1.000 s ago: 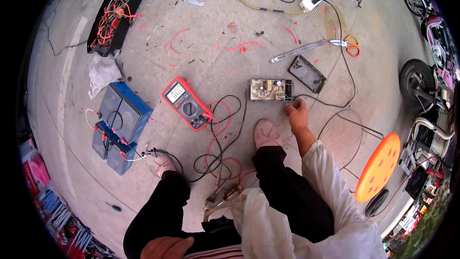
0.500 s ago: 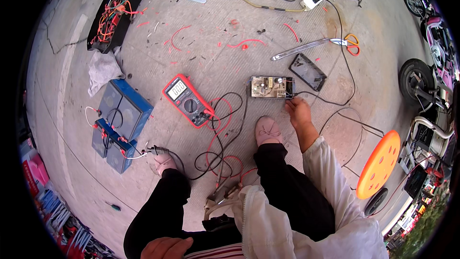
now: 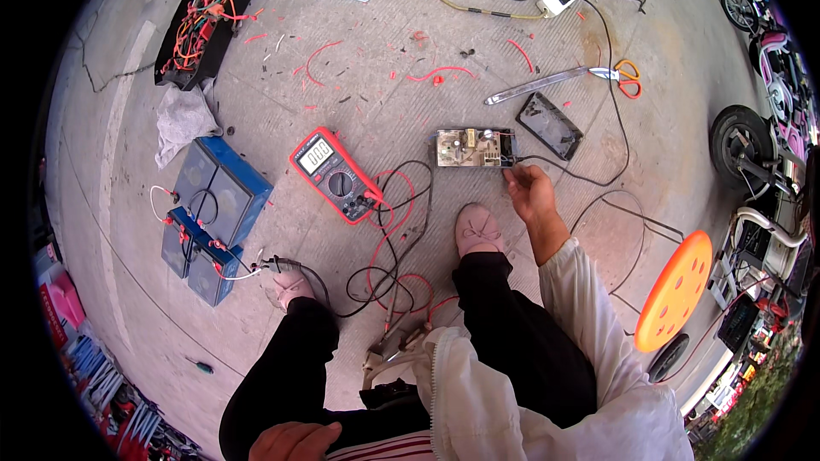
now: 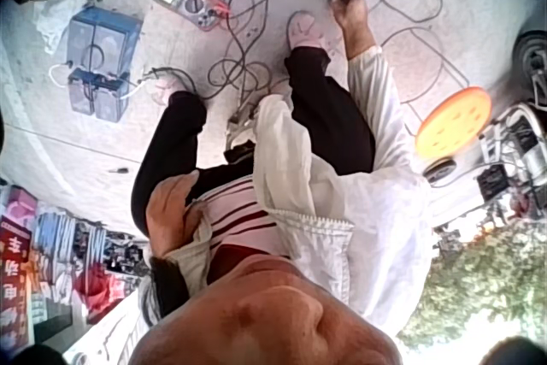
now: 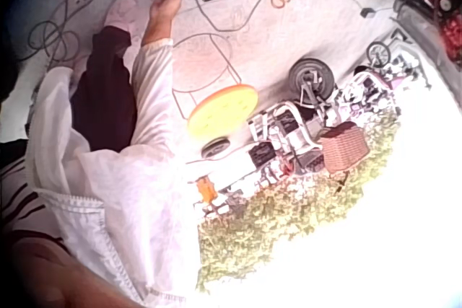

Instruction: The person tests a battery pack and a small electronic module using a multimeter and pliers. They connect wires to the battery terminals, measure voltage, strip wire ends, and reattach connections to the module.

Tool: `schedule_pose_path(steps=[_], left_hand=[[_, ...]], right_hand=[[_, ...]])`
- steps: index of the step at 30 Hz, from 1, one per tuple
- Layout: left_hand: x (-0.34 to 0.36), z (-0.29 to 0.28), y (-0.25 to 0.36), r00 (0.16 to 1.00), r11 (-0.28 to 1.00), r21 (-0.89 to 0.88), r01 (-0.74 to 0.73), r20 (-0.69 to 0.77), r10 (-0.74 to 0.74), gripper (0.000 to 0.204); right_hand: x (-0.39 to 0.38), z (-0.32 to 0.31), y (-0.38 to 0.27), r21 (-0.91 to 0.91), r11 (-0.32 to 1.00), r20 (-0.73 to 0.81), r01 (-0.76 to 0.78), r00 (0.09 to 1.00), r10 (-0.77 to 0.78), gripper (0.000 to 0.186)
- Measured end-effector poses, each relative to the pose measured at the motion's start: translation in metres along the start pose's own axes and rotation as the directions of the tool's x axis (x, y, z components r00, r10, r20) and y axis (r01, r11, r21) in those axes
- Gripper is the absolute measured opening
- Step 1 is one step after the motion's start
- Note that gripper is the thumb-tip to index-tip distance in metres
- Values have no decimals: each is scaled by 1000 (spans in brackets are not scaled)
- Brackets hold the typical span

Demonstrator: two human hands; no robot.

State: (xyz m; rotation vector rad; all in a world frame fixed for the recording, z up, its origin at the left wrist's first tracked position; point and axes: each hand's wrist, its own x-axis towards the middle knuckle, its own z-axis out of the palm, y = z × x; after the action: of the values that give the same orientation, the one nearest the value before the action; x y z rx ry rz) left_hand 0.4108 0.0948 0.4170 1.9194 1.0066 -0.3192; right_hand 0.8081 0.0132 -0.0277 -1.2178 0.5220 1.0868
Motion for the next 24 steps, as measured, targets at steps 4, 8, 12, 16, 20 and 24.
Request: schedule_pose_path(steps=[4, 8, 12, 16, 20, 24], left_hand=[[0, 1, 0, 1000, 1000, 0, -1, -3, 1, 49], [0, 1, 1, 1000, 1000, -1, 1, 1, -1, 48], [1, 0, 0, 1000, 1000, 0, -3, 1, 3, 48], [0, 1, -1, 1000, 1000, -6, 6, 3, -6, 48], [-1, 0, -3, 1000, 1000, 7, 14, 0, -14, 50], [-2, 0, -8, 1000, 1000, 7, 20, 0, -20, 50]], right_hand=[[-3, 6, -1, 14, 999, -3, -30, 1000, 30, 16], [-7, 19, 1, -5, 1000, 4, -6, 1000, 6, 16], [-8, 25, 10, -261, 964, -194, 47, 976, -100, 20], [-9, 29, 10, -766, 542, -113, 345, 758, -642, 28], [8, 43, -21, -798, 79, 330, 597, 544, -771, 25], [22, 67, -43, -784, 342, 288, 519, 791, -540, 25]])
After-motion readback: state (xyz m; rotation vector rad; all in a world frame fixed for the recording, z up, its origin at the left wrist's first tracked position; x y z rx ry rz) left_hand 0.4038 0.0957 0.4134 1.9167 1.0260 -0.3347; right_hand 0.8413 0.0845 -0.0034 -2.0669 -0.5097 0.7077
